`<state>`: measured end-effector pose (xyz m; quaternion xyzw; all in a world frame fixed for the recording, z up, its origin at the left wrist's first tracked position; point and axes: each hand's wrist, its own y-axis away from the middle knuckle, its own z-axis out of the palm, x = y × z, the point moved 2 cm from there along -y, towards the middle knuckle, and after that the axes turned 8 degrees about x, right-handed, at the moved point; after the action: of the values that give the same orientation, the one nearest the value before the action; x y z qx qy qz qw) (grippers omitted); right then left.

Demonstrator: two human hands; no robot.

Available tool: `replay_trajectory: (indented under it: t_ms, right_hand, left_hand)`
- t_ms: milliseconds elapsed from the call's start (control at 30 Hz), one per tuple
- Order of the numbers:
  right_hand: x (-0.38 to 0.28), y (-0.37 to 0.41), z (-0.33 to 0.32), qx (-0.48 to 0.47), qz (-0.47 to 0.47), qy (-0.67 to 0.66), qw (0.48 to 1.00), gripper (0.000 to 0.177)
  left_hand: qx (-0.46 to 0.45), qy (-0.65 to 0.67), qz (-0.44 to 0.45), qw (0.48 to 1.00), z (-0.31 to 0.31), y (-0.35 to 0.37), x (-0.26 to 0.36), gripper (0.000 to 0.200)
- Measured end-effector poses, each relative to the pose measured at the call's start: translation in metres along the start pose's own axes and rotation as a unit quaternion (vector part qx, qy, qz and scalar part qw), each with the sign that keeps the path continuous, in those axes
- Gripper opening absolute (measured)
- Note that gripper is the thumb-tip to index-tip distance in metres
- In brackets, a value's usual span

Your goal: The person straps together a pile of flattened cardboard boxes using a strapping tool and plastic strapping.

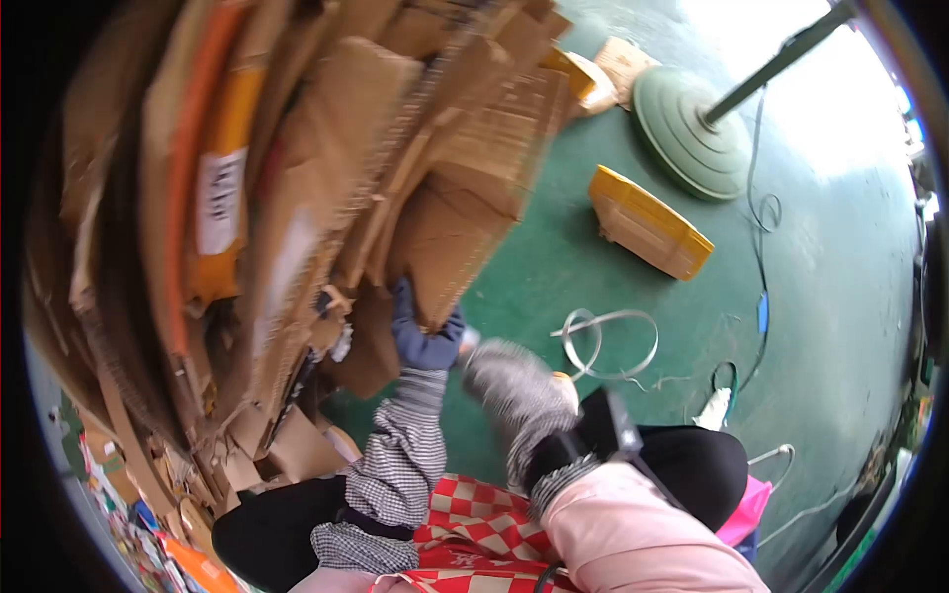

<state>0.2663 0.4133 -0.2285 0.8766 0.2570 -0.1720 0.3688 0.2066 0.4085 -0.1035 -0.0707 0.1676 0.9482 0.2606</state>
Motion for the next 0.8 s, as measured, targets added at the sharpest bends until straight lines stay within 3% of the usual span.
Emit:
replay_trajectory:
  t_ms: [67, 100, 167, 200, 300, 367, 400, 500, 567, 633, 667, 767, 800]
  right_hand:
    - [-0.072, 0.017, 0.051, -0.007, -0.042, -0.046, 0.998, 0.020]
    - [-0.098, 0.029, 0.072, -0.007, -0.051, -0.071, 0.996, 0.020]
    - [-0.138, 0.059, 0.101, -0.016, -0.069, -0.111, 0.991, 0.020]
    - [-0.152, 0.072, 0.110, -0.022, -0.072, -0.134, 0.988, 0.021]
    - [-0.159, 0.110, 0.118, -0.028, -0.079, -0.184, 0.979, 0.022]
    - [-0.157, 0.124, 0.110, -0.044, -0.075, -0.230, 0.969, 0.023]
    - [-0.157, 0.129, 0.104, -0.058, -0.068, -0.264, 0.960, 0.024]
    - [-0.171, 0.149, 0.075, -0.121, -0.042, -0.374, 0.919, 0.026]
    - [-0.174, 0.161, 0.051, -0.172, 0.013, -0.438, 0.882, 0.027]
    - [-0.175, 0.181, 0.027, -0.198, 0.088, -0.462, 0.860, 0.026]
    - [-0.172, 0.191, 0.012, -0.204, 0.130, -0.469, 0.849, 0.025]
    - [-0.189, 0.237, -0.038, -0.188, 0.043, -0.381, 0.904, 0.021]
    - [-0.203, 0.257, -0.057, -0.172, -0.015, -0.362, 0.916, 0.022]
  left_hand:
    - [0.194, 0.054, 0.185, 0.962, 0.021, 0.003, -0.013, 0.035]
    - [0.199, 0.052, 0.199, 0.958, 0.016, 0.008, -0.008, 0.035]
    - [0.070, 0.035, 0.101, 0.992, -0.015, 0.013, 0.001, 0.034]
    - [0.074, 0.038, 0.106, 0.991, -0.028, 0.014, 0.001, 0.034]
    - [0.136, 0.071, 0.129, 0.980, -0.056, 0.016, -0.004, 0.031]
    - [0.224, 0.008, 0.163, 0.961, -0.064, 0.032, -0.017, 0.031]
    - [0.220, 0.015, 0.172, 0.960, -0.064, 0.049, -0.024, 0.031]
    - [0.379, -0.187, 0.110, 0.900, -0.041, 0.119, -0.045, 0.035]
    - [0.193, -0.368, 0.178, 0.892, -0.006, 0.163, -0.045, 0.041]
    - [0.118, -0.555, 0.169, 0.806, 0.038, 0.213, -0.050, 0.048]
    - [0.128, -0.620, 0.134, 0.762, 0.051, 0.237, -0.053, 0.047]
    - [0.071, -0.933, 0.114, 0.333, 0.018, 0.270, -0.040, 0.067]
    - [0.055, -0.935, 0.147, 0.318, 0.015, 0.272, -0.046, 0.068]
